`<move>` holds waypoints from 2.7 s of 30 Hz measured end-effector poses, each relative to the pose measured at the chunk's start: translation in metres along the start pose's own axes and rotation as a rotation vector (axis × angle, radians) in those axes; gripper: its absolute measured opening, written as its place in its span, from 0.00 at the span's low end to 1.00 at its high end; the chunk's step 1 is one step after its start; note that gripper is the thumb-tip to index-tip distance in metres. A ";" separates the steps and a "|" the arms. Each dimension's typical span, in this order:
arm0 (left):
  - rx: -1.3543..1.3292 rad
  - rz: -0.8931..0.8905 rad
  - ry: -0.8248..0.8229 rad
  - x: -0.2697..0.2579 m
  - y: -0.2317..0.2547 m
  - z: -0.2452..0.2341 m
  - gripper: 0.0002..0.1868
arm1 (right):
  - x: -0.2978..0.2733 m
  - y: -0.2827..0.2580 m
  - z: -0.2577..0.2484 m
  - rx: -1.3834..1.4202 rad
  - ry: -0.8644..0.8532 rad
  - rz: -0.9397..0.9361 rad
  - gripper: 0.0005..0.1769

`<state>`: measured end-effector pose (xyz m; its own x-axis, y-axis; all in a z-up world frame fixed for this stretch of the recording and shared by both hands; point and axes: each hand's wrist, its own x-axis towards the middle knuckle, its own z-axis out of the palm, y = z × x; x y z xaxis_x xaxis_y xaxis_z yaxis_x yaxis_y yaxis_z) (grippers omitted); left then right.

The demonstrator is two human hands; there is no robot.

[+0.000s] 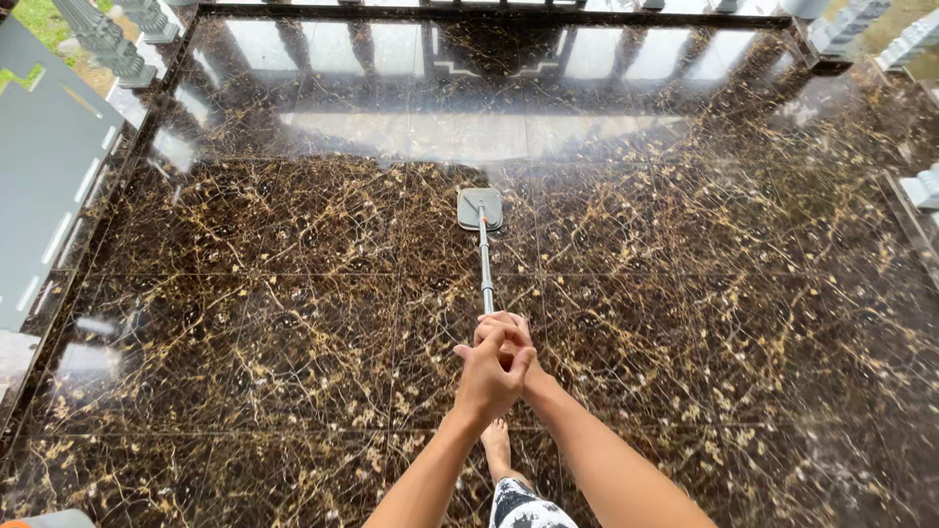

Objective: The person assembles a mop by connecting the handle pieces and then uses it to wipe the polished floor surface on a balcony.

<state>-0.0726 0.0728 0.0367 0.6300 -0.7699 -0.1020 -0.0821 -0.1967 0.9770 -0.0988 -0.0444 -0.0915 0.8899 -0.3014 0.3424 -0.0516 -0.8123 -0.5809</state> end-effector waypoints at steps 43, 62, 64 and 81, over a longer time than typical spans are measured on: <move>0.080 0.009 0.000 0.170 0.008 0.090 0.10 | 0.086 0.143 -0.084 0.260 -0.156 0.137 0.17; 0.022 0.044 -0.063 -0.001 0.062 0.126 0.10 | -0.058 0.045 -0.103 0.075 0.188 -0.026 0.21; 0.002 0.029 -0.078 -0.032 0.075 0.126 0.10 | -0.081 0.021 -0.108 0.079 0.263 -0.076 0.20; 0.068 0.469 0.018 -0.103 0.086 0.159 0.07 | -0.133 -0.024 -0.143 0.316 0.406 -0.044 0.18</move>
<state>-0.2668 0.0388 0.1012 0.5256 -0.7748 0.3514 -0.4114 0.1301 0.9021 -0.2803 -0.0559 -0.0173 0.6376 -0.4908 0.5938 0.1769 -0.6569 -0.7330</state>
